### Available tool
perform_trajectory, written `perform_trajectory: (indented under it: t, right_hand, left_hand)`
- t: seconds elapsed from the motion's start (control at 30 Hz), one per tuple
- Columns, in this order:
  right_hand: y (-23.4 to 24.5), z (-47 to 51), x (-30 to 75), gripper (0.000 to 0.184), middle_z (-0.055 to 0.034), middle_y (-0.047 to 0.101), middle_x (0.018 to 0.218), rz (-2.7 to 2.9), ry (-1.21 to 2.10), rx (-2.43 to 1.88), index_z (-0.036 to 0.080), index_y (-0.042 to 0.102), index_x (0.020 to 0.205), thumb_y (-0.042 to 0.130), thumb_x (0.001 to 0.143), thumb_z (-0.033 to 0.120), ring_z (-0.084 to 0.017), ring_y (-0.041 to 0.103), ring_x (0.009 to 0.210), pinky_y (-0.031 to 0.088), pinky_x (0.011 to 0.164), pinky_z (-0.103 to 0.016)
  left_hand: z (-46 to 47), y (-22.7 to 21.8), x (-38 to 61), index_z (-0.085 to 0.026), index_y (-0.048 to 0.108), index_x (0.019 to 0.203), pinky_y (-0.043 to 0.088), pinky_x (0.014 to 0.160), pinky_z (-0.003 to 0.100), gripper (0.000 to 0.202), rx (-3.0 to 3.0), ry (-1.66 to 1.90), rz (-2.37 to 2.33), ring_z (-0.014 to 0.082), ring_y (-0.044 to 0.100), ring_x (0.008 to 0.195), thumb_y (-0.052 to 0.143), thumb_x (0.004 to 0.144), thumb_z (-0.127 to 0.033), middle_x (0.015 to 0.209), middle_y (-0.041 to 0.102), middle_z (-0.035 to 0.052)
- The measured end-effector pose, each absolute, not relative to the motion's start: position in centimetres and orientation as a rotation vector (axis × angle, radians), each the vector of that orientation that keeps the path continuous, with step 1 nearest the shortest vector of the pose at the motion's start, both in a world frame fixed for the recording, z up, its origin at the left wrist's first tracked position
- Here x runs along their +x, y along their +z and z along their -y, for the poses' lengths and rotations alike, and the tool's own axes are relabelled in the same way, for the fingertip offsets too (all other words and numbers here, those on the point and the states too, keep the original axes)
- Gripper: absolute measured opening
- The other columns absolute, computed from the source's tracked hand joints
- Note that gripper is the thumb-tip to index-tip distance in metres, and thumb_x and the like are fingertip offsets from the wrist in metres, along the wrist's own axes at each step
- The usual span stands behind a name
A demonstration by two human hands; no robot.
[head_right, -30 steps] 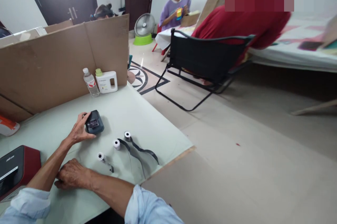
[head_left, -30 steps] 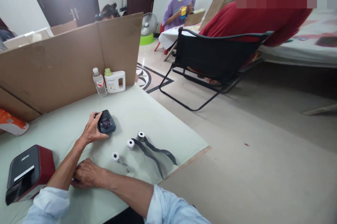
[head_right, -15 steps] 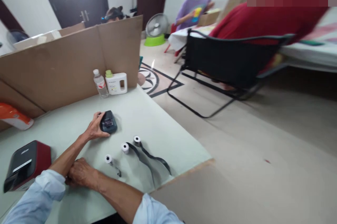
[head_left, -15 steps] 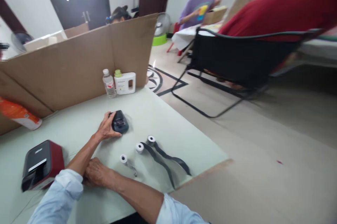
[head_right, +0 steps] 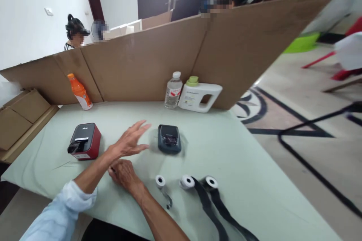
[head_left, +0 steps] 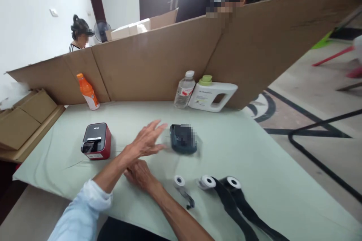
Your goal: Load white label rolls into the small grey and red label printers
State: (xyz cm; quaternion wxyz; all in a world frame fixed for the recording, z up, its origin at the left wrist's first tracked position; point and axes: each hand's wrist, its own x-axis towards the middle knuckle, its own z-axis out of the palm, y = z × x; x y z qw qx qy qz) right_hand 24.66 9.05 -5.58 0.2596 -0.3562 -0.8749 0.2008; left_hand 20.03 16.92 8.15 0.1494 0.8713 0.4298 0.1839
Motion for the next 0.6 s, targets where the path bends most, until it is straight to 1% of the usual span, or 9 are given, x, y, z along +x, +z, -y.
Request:
perform_trajectory:
  t: [0.07, 0.17, 0.23, 0.27, 0.33, 0.4, 0.5, 0.57, 0.6]
  right_hand:
    - [-4.6, -8.9, 24.9, 0.016, -0.0041, 0.075, 0.078, 2.355, 0.58, -0.982, 0.019, 0.068, 0.08, 0.062, 0.095, 0.024, -0.018, 0.069, 0.074, 0.035, 0.067, -0.028]
    - [-3.7, -8.6, 25.2, 0.017, -0.0025, 0.073, 0.077, 2.328, 0.606, -0.968, 0.02, 0.067, 0.079, 0.063, 0.096, 0.022, -0.017, 0.067, 0.073, 0.035, 0.067, -0.027]
    - [-3.5, -8.6, 25.2, 0.013, -0.0018, 0.072, 0.078, 2.297, 0.609, -0.945, 0.021, 0.067, 0.083, 0.064, 0.095, 0.021, -0.016, 0.067, 0.074, 0.037, 0.068, -0.026]
    - [-3.6, -8.6, 25.3, 0.009, -0.0017, 0.072, 0.08, 2.276, 0.611, -0.93, 0.021, 0.068, 0.086, 0.064, 0.095, 0.02, -0.017, 0.067, 0.075, 0.039, 0.069, -0.026]
    - [-3.8, -8.7, 25.3, 0.006, -0.0024, 0.073, 0.086, 2.23, 0.618, -0.897, 0.022, 0.069, 0.096, 0.063, 0.095, 0.021, -0.017, 0.067, 0.079, 0.044, 0.072, -0.026]
    - [-3.9, -8.8, 25.3, 0.015, -0.0045, 0.073, 0.094, 2.168, 0.628, -0.874, 0.021, 0.069, 0.109, 0.063, 0.095, 0.021, -0.019, 0.068, 0.084, 0.049, 0.076, -0.028]
    - [-3.8, -8.7, 25.0, 0.04, -0.0095, 0.072, 0.113, 2.084, 0.661, -0.859, 0.022, 0.062, 0.135, 0.063, 0.094, 0.022, -0.023, 0.07, 0.101, 0.056, 0.09, -0.034]
    - [-3.4, -8.6, 24.5, 0.058, -0.014, 0.068, 0.133, 2.08, 0.711, -0.859, 0.022, 0.052, 0.15, 0.065, 0.094, 0.026, -0.027, 0.066, 0.122, 0.056, 0.104, -0.042]
    - [-3.2, -8.6, 24.1, 0.065, -0.0162, 0.062, 0.144, 2.095, 0.753, -0.862, 0.021, 0.045, 0.156, 0.066, 0.095, 0.029, -0.03, 0.061, 0.133, 0.053, 0.111, -0.046]
  left_hand:
    - [-15.0, 10.6, 15.6, -0.023, 0.048, 0.155, 0.038, 0.126, 0.053, 0.073, 2.524, 0.824, -1.349, 0.0318, 0.043, 0.153, 0.076, 0.088, -0.031, 0.164, 0.045, 0.0173]
    - [-12.7, 13.2, 7.6, -0.02, 0.056, 0.147, 0.038, 0.126, 0.055, 0.063, 2.331, 1.214, -1.703, 0.0319, 0.048, 0.149, 0.074, 0.089, -0.034, 0.156, 0.054, 0.0165]
    - [-11.3, 13.3, 2.6, -0.018, 0.059, 0.145, 0.043, 0.121, 0.056, 0.065, 2.007, 1.344, -1.957, 0.0344, 0.052, 0.145, 0.075, 0.087, -0.042, 0.152, 0.057, 0.0176]
    - [-10.5, 12.9, 0.5, -0.018, 0.058, 0.146, 0.046, 0.118, 0.056, 0.069, 1.807, 1.351, -2.032, 0.036, 0.052, 0.145, 0.076, 0.085, -0.045, 0.154, 0.056, 0.0187]
    - [-9.1, 11.2, -2.6, -0.017, 0.055, 0.149, 0.045, 0.119, 0.054, 0.075, 1.403, 1.355, -2.037, 0.0367, 0.051, 0.147, 0.076, 0.085, -0.05, 0.155, 0.055, 0.0209]
    - [-7.9, 9.0, -4.2, -0.016, 0.054, 0.151, 0.041, 0.123, 0.049, 0.08, 1.157, 1.348, -1.952, 0.0354, 0.05, 0.148, 0.075, 0.085, -0.054, 0.157, 0.055, 0.0209]
    - [-6.9, 6.4, -4.4, -0.016, 0.058, 0.149, 0.039, 0.125, 0.045, 0.082, 1.084, 1.346, -1.778, 0.0346, 0.049, 0.148, 0.075, 0.083, -0.063, 0.156, 0.057, 0.0165]
    - [-6.7, 5.6, -3.9, -0.016, 0.06, 0.147, 0.041, 0.124, 0.044, 0.083, 1.1, 1.363, -1.689, 0.0341, 0.053, 0.145, 0.076, 0.082, -0.065, 0.15, 0.063, 0.0139]
    - [-6.7, 5.4, -3.6, -0.016, 0.061, 0.146, 0.042, 0.123, 0.043, 0.083, 1.099, 1.378, -1.665, 0.0335, 0.056, 0.142, 0.076, 0.082, -0.065, 0.147, 0.066, 0.013]
